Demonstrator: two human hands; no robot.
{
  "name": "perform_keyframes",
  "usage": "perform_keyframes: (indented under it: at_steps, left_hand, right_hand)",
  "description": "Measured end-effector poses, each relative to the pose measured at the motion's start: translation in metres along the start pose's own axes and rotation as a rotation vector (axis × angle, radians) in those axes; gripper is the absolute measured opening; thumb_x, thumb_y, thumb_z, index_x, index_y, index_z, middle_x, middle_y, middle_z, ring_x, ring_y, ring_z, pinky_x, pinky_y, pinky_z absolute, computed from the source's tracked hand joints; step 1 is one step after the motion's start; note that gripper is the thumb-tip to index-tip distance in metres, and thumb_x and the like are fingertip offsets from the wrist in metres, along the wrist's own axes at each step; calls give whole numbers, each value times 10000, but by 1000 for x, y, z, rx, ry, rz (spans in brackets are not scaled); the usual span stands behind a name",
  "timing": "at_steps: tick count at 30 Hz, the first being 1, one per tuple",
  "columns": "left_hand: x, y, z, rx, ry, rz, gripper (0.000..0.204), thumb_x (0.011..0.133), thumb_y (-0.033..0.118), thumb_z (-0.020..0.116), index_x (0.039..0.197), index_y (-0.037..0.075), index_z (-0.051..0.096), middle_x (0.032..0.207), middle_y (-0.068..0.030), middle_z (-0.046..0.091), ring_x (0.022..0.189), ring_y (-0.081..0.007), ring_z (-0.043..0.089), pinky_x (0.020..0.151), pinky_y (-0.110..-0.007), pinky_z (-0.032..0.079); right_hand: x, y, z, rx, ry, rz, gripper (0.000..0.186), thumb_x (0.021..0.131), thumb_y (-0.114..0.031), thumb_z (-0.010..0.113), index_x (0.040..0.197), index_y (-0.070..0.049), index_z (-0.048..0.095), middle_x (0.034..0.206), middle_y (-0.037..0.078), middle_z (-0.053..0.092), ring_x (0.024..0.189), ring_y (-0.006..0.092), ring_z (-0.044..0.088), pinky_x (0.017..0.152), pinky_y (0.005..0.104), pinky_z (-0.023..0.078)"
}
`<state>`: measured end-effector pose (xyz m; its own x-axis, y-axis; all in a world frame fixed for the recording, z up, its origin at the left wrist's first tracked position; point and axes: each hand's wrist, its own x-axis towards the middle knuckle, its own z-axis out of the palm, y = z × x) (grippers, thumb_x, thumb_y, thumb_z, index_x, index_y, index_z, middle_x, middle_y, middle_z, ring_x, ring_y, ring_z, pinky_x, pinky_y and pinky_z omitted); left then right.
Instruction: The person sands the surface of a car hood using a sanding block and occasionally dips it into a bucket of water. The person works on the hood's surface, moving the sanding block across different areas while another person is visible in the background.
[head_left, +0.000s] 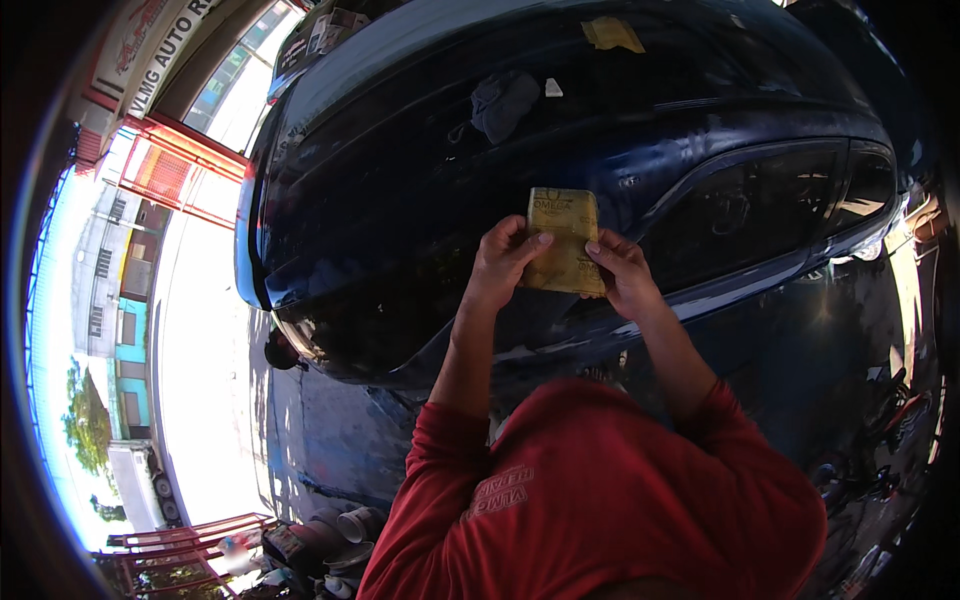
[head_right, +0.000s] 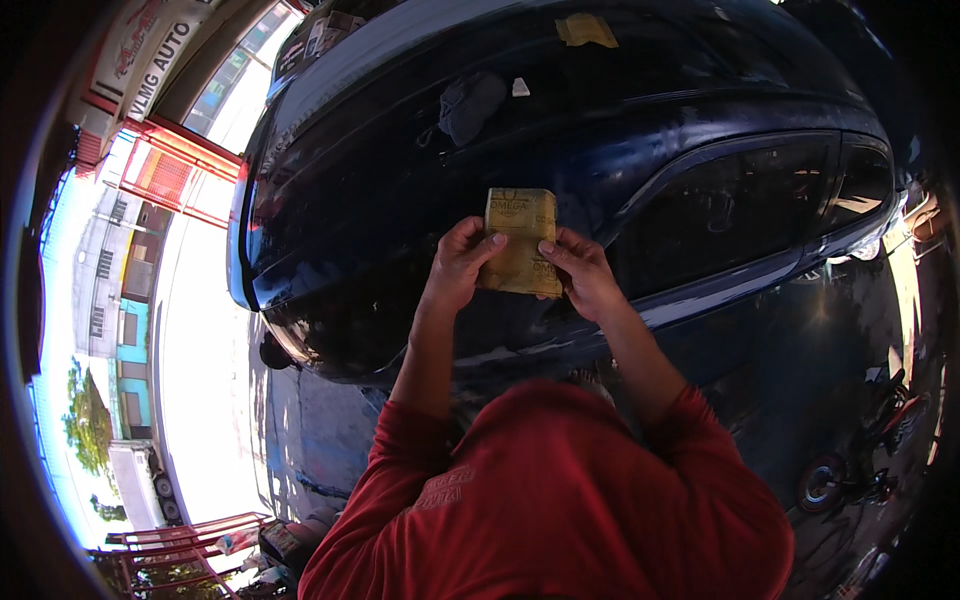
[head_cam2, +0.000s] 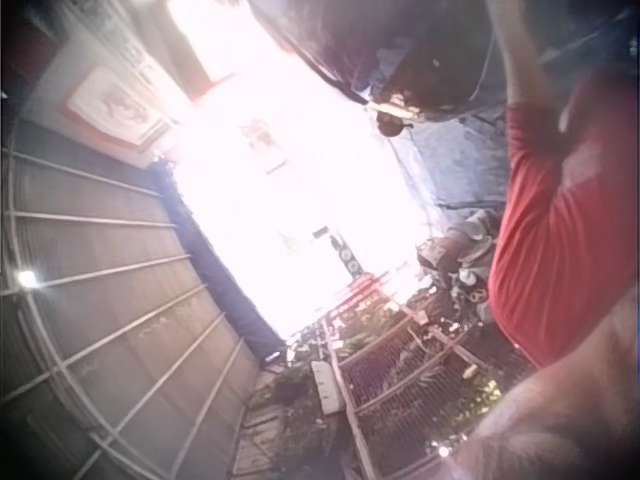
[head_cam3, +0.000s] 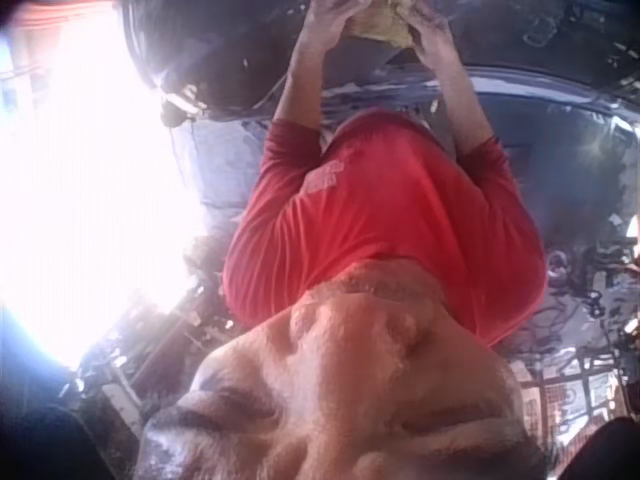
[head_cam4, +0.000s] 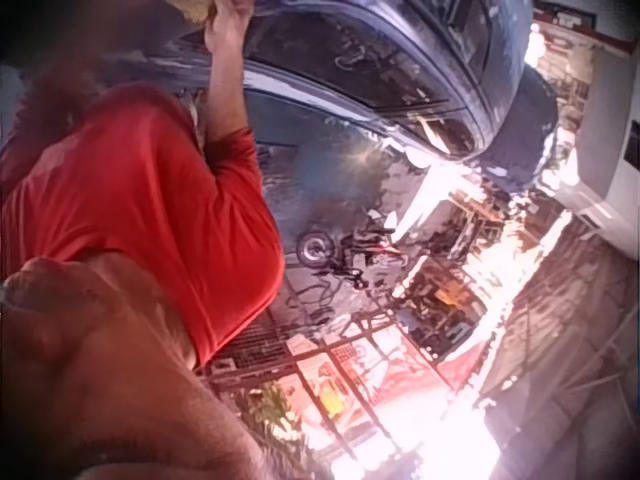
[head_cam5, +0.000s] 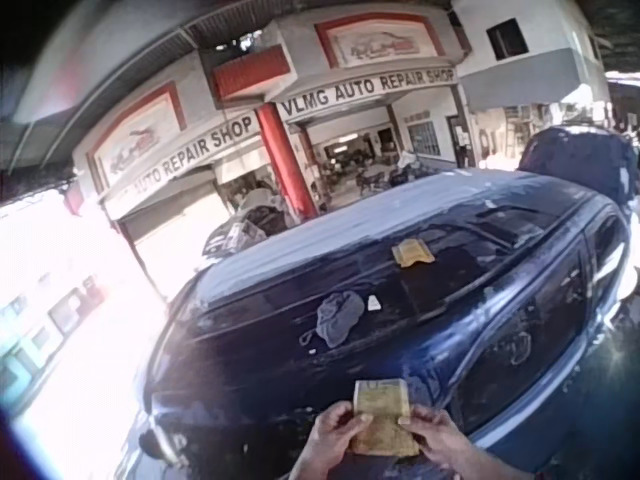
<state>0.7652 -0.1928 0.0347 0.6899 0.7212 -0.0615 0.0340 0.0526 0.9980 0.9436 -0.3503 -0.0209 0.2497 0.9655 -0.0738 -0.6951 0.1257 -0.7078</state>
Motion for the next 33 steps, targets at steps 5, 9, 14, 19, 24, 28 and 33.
perform_keyframes:
  at_steps: [5,9,14,19,24,28,33]
  left_hand:
    - [-19,-1,-22,-165,43,48,132,1079,158,799,1079,47,726,904,20,749,667,-13,580,539,-238,429]
    - [-35,-9,-43,-473,62,-31,65,1006,-7,771,972,12,719,1065,-50,821,877,-111,748,734,-296,590]
    - [-55,-19,-77,558,37,674,226,750,-156,721,935,-28,714,1201,-128,817,1057,-295,803,888,-344,620]
    - [-70,-29,-89,63,-7,405,239,921,-63,600,1082,-24,772,1177,-96,798,1006,-203,774,886,-337,609]
    - [-81,-19,-104,-392,-68,205,284,1028,33,578,1231,-28,767,1181,-86,771,1028,-133,726,819,-306,604]
    - [-93,-9,-117,-231,-27,56,327,1036,26,681,1359,-7,723,1210,-90,763,1079,-124,714,701,-296,603]
    - [-100,-16,-118,-516,189,-103,194,1090,68,713,1284,75,718,1318,-120,729,1104,-204,755,723,-371,688]
  right_hand:
    - [24,18,1,-136,103,13,211,1100,-145,733,1212,33,750,1043,112,804,818,169,805,604,324,672]
    - [25,27,17,-91,57,98,192,1082,-58,713,1245,26,772,975,91,807,802,129,782,598,282,637]
    - [25,34,32,-457,-33,79,296,1095,-2,633,1348,-21,786,1047,70,823,882,81,762,685,240,599]
    - [40,31,30,-353,-301,-39,455,1026,112,494,1258,-32,859,1119,31,779,877,80,688,722,212,472]
    - [37,26,50,-728,-417,-159,398,1002,132,596,1262,-31,850,1161,28,710,925,94,632,752,248,477]
    - [37,32,76,-944,-342,-383,418,950,142,722,1292,-62,846,1158,37,703,923,107,637,777,280,513]
    - [46,48,89,-1006,-364,-462,413,973,130,737,1321,-71,832,1182,65,736,965,151,706,806,307,565]
